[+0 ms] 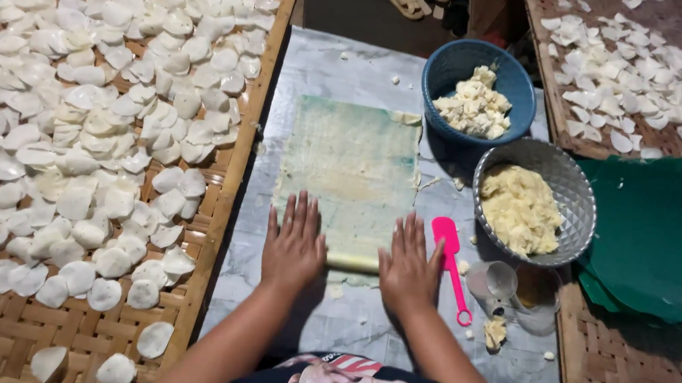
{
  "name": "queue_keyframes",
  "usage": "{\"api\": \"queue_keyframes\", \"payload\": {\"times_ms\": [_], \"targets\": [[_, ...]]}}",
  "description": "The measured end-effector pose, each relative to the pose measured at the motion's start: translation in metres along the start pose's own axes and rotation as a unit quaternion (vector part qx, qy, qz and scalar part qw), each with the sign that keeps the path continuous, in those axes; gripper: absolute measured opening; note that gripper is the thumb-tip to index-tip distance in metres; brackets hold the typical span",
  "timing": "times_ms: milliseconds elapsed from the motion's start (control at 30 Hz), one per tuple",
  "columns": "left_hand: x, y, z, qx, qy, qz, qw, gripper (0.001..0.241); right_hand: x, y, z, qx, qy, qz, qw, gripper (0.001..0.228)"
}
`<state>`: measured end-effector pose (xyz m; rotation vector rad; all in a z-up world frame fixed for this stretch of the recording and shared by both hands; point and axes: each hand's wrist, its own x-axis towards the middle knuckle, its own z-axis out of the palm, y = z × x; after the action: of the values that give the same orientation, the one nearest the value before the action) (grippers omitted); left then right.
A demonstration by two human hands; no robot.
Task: Rolling out dough and cutting shapes to prepare traditional crackers.
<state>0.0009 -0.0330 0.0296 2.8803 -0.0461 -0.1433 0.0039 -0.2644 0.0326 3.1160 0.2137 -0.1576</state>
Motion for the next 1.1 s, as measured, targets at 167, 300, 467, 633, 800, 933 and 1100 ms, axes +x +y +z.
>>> {"api": "queue_keyframes", "payload": {"times_ms": [167,300,467,633,800,933,1100], "targets": [[-0.031,-0.009,0.042,0.062,0.141,0.054,0.987,0.070,-0.030,0.001,0.023,0.011,0.104,-0.044,0.994,0.070],[0.016,-0.010,0.038,0.030,0.124,0.029,0.991,0.069,0.023,-0.002,0.014,0.025,0.085,-0.010,0.996,0.070],[-0.050,-0.010,0.033,0.038,0.195,0.070,0.978,0.069,-0.047,0.007,0.021,0.003,0.135,-0.066,0.989,0.073],[-0.111,-0.029,0.011,-0.038,0.139,0.184,0.972,0.082,-0.111,0.023,0.025,0.193,0.128,-0.151,0.961,0.048],[-0.108,-0.037,0.003,0.007,0.201,0.187,0.962,0.052,-0.091,0.020,-0.017,0.205,0.131,-0.209,0.947,0.056],[-0.086,-0.036,-0.015,0.042,0.223,0.157,0.961,0.050,-0.063,0.012,-0.048,0.175,0.171,-0.199,0.949,0.054],[-0.034,-0.035,-0.003,0.024,0.222,0.142,0.964,0.053,-0.013,-0.005,-0.047,0.156,0.206,-0.169,0.951,0.056]]}}
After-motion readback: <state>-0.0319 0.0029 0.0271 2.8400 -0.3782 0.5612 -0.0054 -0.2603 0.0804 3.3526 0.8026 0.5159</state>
